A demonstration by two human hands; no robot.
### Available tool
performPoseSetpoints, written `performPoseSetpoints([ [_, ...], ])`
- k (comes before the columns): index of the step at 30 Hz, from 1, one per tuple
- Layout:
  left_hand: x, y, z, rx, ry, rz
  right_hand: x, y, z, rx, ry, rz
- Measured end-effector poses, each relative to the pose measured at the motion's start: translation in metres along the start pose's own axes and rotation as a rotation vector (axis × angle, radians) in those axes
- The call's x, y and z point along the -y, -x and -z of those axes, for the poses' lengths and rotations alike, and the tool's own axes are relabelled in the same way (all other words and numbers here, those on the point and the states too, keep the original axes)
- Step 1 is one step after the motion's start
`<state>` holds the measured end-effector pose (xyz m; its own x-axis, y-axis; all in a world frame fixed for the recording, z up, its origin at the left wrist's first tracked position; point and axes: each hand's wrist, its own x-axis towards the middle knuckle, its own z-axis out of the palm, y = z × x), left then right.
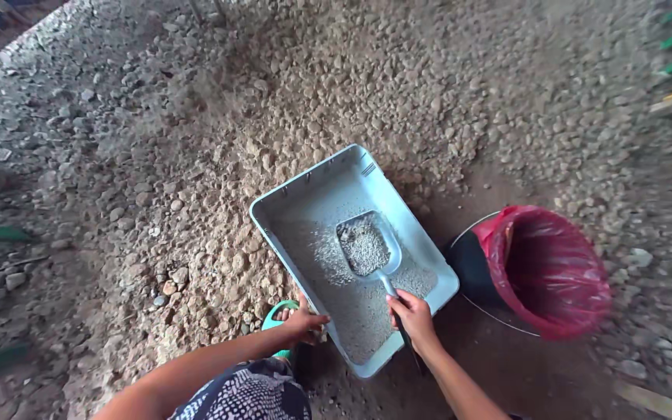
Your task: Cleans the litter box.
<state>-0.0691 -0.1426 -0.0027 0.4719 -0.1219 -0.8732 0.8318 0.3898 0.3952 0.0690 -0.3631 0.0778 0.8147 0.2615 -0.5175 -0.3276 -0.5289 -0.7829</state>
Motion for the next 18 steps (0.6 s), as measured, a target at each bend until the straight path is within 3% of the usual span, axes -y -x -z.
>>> performPoseSetpoints([
  [3, 0.002, -0.004, -0.006, -0.013, 0.043, 0.007, 0.004, 0.001, 0.005, 0.029, 0.026, -0.005],
  [9, 0.031, -0.008, -0.020, 0.224, 0.040, 0.032, 0.006, 0.004, 0.009, 0.021, 0.084, -0.039],
  [18, 0.021, -0.011, -0.035, 0.018, -0.003, -0.020, -0.001, 0.013, 0.013, 0.024, 0.069, -0.128],
])
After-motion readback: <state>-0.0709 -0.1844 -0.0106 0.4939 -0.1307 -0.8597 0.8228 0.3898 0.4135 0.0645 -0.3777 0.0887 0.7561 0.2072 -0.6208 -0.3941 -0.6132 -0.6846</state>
